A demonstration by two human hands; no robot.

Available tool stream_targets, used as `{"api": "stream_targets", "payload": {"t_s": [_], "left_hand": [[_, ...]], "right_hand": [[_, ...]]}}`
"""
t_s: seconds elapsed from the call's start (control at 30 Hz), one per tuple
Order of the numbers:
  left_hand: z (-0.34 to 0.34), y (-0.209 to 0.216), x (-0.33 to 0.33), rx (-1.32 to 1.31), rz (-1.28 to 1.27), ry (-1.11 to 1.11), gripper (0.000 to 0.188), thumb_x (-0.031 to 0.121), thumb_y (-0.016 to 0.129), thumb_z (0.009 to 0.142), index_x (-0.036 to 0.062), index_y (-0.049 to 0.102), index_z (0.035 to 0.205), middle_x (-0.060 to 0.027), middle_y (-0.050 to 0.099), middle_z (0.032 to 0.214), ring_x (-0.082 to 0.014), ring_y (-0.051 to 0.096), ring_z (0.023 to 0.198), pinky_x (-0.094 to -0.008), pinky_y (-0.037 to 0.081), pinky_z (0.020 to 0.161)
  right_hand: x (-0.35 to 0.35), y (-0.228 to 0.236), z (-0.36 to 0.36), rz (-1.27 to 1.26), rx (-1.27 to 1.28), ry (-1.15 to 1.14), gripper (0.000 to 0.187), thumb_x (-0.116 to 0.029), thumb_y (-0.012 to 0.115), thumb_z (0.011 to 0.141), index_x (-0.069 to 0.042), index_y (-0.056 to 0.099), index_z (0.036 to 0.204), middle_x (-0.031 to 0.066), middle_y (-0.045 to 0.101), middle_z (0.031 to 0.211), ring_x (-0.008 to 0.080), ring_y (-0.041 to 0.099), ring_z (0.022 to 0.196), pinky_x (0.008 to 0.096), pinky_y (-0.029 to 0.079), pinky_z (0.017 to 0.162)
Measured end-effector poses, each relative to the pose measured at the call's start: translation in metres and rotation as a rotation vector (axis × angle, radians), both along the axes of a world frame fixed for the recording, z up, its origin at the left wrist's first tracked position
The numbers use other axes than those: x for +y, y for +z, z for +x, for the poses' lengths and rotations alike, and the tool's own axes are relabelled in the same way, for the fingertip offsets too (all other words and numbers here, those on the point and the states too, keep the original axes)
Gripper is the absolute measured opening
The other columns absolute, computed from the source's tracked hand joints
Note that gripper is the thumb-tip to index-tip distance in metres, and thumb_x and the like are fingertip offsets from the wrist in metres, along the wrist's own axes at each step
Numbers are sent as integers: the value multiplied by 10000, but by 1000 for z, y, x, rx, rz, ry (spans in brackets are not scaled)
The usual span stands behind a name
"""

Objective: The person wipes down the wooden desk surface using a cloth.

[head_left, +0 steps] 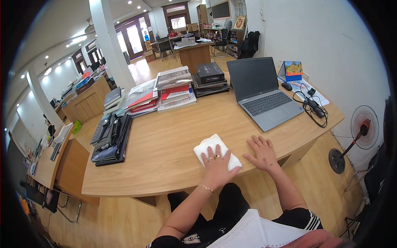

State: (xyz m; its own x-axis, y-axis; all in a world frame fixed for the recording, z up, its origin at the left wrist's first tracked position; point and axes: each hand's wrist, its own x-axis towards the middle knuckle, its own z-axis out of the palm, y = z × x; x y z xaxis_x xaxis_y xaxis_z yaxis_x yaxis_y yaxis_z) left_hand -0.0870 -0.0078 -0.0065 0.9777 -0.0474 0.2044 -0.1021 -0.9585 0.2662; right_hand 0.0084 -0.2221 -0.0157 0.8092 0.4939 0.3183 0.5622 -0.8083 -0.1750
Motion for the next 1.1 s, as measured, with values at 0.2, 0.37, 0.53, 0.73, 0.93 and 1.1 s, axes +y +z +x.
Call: {"api": "stream_targets", "payload": {"t_s": [0.2,0.37,0.53,0.73,0.93,1.1], "left_hand": [[-34,5,32,19,4,140,766,631,549,853,133,471,1429,-298,268,1532,-541,152,1421,-649,78,1131],[-83,2,103,-12,68,484,756,604,586,841,132,478,1420,-289,292,1526,-528,186,1416,-631,117,1136],[-135,-2,205,17,125,864,718,579,581,865,152,464,1431,-239,308,1541,-490,226,1419,-628,168,1123],[-185,2,328,54,121,1200,756,642,525,868,167,445,1451,-227,307,1547,-464,238,1426,-620,173,1126],[-206,2,399,43,148,1294,755,670,491,875,175,452,1444,-225,338,1531,-474,274,1406,-636,222,1097],[-190,-1,372,70,146,1303,785,691,490,862,173,450,1449,-228,326,1537,-467,270,1412,-632,218,1103]], "right_hand": [[0,-5,2,9,-4,14,693,-584,516,894,-86,513,1377,168,425,1478,354,347,1385,510,223,1124],[-1,2,-1,3,21,1,666,-548,536,895,-92,515,1379,161,414,1491,342,328,1403,502,213,1140],[0,3,-1,-14,38,-16,654,-529,545,896,-100,510,1389,151,410,1497,334,321,1412,492,204,1151],[4,2,-1,1,51,-30,654,-530,547,894,-100,515,1386,147,416,1495,331,323,1413,490,206,1152],[3,0,0,-1,40,-32,662,-570,502,909,-105,523,1380,142,408,1500,321,327,1406,484,209,1144],[0,0,-2,-2,41,-37,662,-574,504,906,-111,527,1377,141,411,1498,320,331,1403,485,211,1141]]}}
